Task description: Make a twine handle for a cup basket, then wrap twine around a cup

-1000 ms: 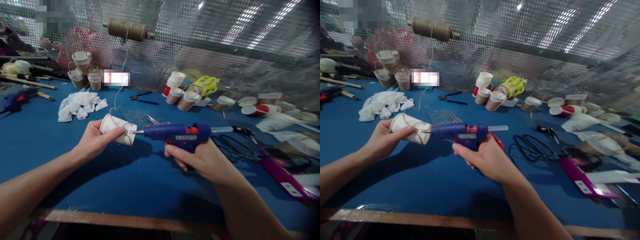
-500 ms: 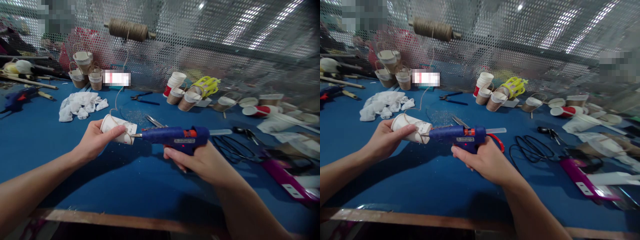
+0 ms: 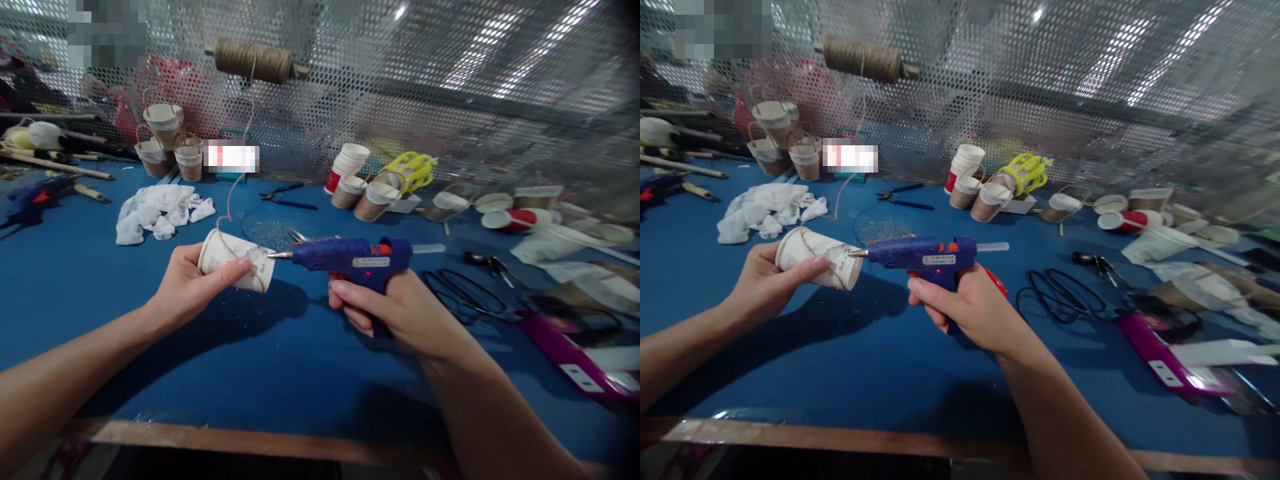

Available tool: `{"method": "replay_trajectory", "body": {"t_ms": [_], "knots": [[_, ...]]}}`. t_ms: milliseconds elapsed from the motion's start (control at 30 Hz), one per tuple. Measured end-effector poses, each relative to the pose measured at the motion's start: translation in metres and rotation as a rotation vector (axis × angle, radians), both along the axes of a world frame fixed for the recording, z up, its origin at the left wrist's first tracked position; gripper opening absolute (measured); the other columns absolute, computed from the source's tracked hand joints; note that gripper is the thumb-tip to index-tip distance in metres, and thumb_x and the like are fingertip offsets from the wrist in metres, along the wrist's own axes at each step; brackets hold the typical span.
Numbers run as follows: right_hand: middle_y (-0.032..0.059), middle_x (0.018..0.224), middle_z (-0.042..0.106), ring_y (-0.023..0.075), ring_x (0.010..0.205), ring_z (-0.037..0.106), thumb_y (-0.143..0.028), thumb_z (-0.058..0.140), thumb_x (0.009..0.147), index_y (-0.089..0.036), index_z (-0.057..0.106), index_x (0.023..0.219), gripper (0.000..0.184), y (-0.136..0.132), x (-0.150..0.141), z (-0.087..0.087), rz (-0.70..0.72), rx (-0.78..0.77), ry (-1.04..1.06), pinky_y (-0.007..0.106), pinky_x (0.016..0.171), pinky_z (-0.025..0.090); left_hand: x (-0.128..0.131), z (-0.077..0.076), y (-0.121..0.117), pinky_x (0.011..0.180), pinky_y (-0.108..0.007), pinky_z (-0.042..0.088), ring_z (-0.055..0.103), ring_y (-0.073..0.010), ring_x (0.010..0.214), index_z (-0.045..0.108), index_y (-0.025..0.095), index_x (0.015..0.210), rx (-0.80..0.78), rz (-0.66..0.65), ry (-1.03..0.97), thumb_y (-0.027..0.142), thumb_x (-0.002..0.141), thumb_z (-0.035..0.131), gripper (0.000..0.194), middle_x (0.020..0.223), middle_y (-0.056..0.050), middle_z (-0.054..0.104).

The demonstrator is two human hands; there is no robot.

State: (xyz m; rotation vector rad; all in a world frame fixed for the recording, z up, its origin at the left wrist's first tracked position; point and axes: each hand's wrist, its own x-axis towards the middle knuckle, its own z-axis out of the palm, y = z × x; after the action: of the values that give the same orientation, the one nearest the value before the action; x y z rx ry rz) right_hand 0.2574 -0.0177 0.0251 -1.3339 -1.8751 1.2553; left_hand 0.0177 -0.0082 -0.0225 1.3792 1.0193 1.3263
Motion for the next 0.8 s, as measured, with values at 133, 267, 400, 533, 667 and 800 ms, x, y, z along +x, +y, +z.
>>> {"method": "replay_trajectory", "body": {"t_ms": [133, 267, 400, 533, 667, 800], "knots": [[-0.0061, 0.042, 0.044, 0.0059, 0.037, 0.042, -0.040, 0.053, 0.080, -0.016, 0.055, 0.068, 0.027, 0.0026, 0.0013, -0.0043, -0.015, -0.022, 0.052, 0.019, 0.038, 0.032, -0.0007, 0.0003, -0.0008, 0.054, -0.021, 0.048, 0.061, -0.0145, 0.061, 0.070, 0.015, 0.074, 0.009, -0.001, 0.017, 0.029, 0.067, 0.069, 0.016, 0.070, -0.005, 0.070], [-0.0068, 0.042, 0.043, 0.0050, 0.037, 0.040, -0.038, 0.052, 0.081, -0.016, 0.055, 0.070, 0.025, 0.0014, 0.0016, -0.0055, 0.002, -0.040, 0.113, 0.018, 0.038, 0.031, -0.0007, -0.0007, 0.0004, 0.054, -0.020, 0.048, 0.061, -0.0138, 0.060, 0.069, 0.015, 0.072, 0.005, 0.006, -0.009, 0.028, 0.066, 0.069, 0.014, 0.068, -0.004, 0.070], [-0.0070, 0.042, 0.043, 0.0049, 0.037, 0.040, -0.037, 0.054, 0.080, -0.016, 0.055, 0.068, 0.024, -0.0018, -0.0005, -0.0010, 0.070, -0.076, 0.086, 0.017, 0.035, 0.031, 0.0016, -0.0002, 0.0019, 0.058, -0.022, 0.050, 0.063, -0.0147, 0.064, 0.069, 0.015, 0.073, -0.037, -0.009, -0.084, 0.028, 0.067, 0.069, 0.014, 0.069, -0.004, 0.070], [-0.0068, 0.042, 0.043, 0.0054, 0.036, 0.041, -0.037, 0.054, 0.080, -0.016, 0.054, 0.067, 0.025, -0.0023, -0.0026, 0.0011, 0.053, -0.051, 0.043, 0.018, 0.035, 0.031, 0.0036, 0.0018, 0.0020, 0.060, -0.022, 0.051, 0.064, -0.0149, 0.064, 0.069, 0.014, 0.074, -0.078, -0.008, -0.126, 0.028, 0.067, 0.070, 0.017, 0.072, -0.006, 0.071], [-0.0063, 0.042, 0.044, 0.0049, 0.038, 0.042, -0.038, 0.052, 0.081, -0.016, 0.056, 0.069, 0.026, -0.0006, -0.0004, -0.0031, 0.005, -0.002, 0.049, 0.017, 0.038, 0.032, 0.0036, 0.0025, 0.0020, 0.058, -0.018, 0.050, 0.062, -0.0116, 0.062, 0.069, 0.015, 0.073, -0.083, -0.024, -0.161, 0.025, 0.066, 0.071, 0.013, 0.070, -0.003, 0.071], [-0.0064, 0.043, 0.043, 0.0046, 0.037, 0.040, -0.037, 0.053, 0.081, -0.015, 0.056, 0.071, 0.024, 0.0003, 0.0016, -0.0050, 0.042, -0.049, 0.109, 0.017, 0.036, 0.031, 0.0034, 0.0016, 0.0024, 0.057, -0.020, 0.050, 0.062, -0.0135, 0.063, 0.069, 0.013, 0.072, -0.072, -0.018, -0.151, 0.027, 0.065, 0.071, 0.015, 0.069, -0.004, 0.071]]}}
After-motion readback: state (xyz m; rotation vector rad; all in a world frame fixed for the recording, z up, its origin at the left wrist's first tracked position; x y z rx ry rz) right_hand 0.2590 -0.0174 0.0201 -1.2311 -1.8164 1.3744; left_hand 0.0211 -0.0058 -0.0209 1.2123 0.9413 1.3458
